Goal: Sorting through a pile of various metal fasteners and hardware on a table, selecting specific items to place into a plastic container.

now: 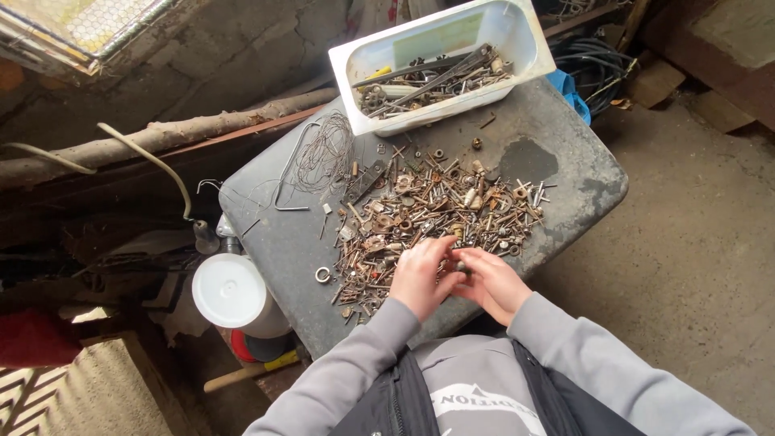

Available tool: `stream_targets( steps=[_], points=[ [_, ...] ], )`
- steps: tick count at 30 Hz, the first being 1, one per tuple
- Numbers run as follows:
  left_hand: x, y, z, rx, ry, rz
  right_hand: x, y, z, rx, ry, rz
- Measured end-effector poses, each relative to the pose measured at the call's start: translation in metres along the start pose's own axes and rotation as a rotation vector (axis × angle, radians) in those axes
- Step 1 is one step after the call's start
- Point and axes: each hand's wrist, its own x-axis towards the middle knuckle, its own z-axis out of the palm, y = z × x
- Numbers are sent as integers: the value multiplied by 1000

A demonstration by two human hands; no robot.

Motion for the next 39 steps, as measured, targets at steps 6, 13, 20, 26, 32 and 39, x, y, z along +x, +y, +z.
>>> stream_targets(
  steps=[6,13,20,26,32,39],
  points=[
    [12,-27,5,171,-38,-166,9,-16,-57,-67,128,55],
    [82,-50,67,465,51,-25,20,-43,-81,-126,133,53],
    [130,-75,101,690,113,273,26,-80,-99,-187,114,70],
    [138,-60,84,654,56,158,46,-99,-107,-171,93,89],
    [145,-71,108,731,9,216,51,-107,-100,-217,60,117],
    [127,-58,66,-528,70,-525,49,-112,-99,-187,41,129]
  ],
)
